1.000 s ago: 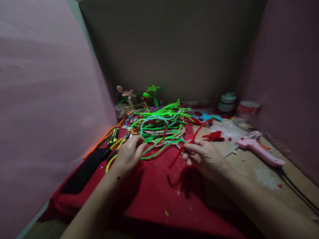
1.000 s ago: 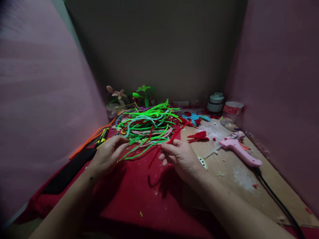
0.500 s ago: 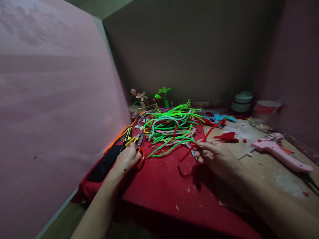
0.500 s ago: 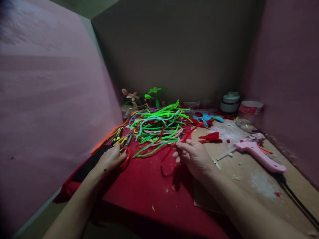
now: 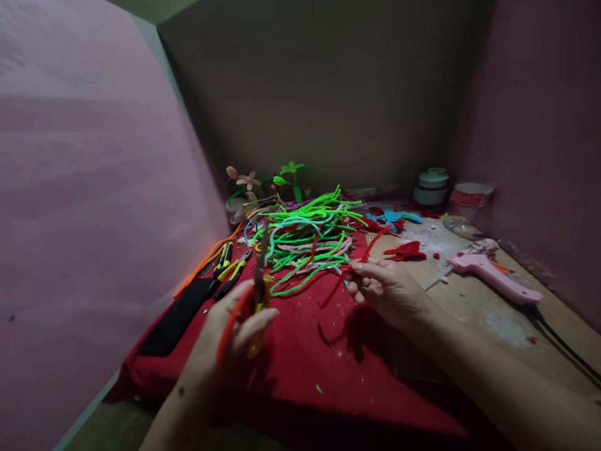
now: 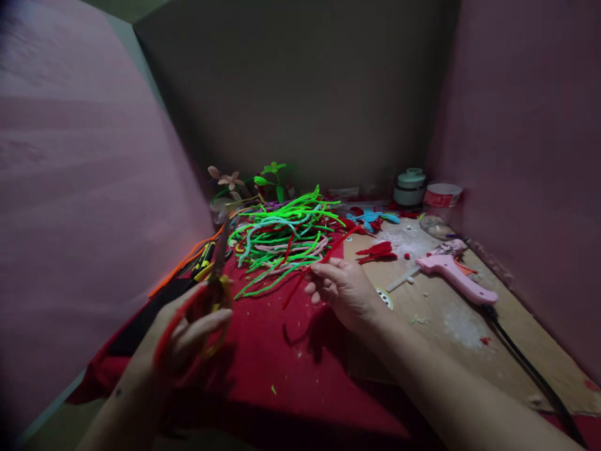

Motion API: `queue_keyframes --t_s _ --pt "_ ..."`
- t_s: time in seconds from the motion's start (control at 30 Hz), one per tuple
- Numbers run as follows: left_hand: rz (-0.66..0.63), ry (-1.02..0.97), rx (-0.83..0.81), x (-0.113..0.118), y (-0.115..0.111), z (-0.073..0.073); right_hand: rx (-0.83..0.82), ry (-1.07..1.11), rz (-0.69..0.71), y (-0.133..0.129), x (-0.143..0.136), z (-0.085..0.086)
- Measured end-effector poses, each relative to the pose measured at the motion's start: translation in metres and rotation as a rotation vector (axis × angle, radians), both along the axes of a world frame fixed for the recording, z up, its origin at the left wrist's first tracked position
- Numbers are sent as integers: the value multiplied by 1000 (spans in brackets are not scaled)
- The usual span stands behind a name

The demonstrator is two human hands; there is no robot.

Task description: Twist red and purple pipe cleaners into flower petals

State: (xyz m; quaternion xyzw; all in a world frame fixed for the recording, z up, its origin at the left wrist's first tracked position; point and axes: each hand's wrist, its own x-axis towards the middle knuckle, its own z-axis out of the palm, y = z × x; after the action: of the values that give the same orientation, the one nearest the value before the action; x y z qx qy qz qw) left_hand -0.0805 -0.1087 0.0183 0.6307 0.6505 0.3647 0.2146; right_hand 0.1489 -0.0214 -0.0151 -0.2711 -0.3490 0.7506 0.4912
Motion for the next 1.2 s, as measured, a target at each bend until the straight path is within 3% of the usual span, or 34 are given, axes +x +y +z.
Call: queue_keyframes --t_s 0.13,0.27,0.67,1.2 --pt "-255 256 115 26 0 -2 45 1 10 0 0 1" --pt "-398 416 56 30 0 -4 88 -5 25 3 2 -1" --pt "-432 427 -27 33 1 -5 66 39 45 1 4 2" --pt "-468 429 50 44 6 -7 -16 59 144 -3 2 1"
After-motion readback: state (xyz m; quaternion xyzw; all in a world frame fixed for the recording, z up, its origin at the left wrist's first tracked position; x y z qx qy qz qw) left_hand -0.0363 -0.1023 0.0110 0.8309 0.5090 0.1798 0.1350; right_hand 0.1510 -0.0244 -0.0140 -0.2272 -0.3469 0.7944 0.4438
